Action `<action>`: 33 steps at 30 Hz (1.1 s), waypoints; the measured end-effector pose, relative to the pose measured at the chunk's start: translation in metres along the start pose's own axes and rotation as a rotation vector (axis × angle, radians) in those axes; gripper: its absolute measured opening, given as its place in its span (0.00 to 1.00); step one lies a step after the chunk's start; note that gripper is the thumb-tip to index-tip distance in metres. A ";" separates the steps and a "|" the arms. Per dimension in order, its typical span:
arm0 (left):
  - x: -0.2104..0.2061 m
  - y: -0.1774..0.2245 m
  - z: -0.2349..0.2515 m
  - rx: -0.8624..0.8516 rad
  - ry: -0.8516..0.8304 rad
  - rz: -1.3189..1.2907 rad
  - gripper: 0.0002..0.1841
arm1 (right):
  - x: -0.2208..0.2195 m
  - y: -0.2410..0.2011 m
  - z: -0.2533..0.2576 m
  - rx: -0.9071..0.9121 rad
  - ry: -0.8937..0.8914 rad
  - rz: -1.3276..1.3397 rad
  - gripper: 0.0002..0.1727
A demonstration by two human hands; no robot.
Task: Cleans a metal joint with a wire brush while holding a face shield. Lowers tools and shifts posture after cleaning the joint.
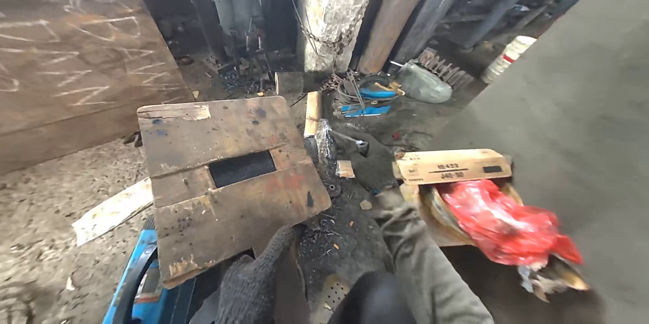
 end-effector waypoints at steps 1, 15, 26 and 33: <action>0.000 0.000 0.001 -0.036 0.003 0.018 0.14 | 0.002 -0.005 0.000 0.003 -0.008 -0.007 0.19; 0.004 -0.007 -0.003 0.155 -0.012 -0.078 0.21 | -0.005 -0.014 -0.002 0.023 -0.032 -0.065 0.21; 0.003 -0.005 -0.006 0.253 -0.048 -0.025 0.23 | 0.003 -0.016 -0.001 0.032 -0.071 -0.087 0.20; 0.003 -0.011 -0.004 0.273 -0.022 -0.021 0.19 | 0.000 -0.021 -0.005 0.034 -0.094 -0.046 0.20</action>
Point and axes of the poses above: each hand's wrist, its own z-axis towards the middle knuckle, its own x-axis out of the back of the hand, y = z × x, the point moved 9 cm from there along z, towards the middle knuckle, and after that the axes turned 11 degrees about z, right-handed, at the moved point
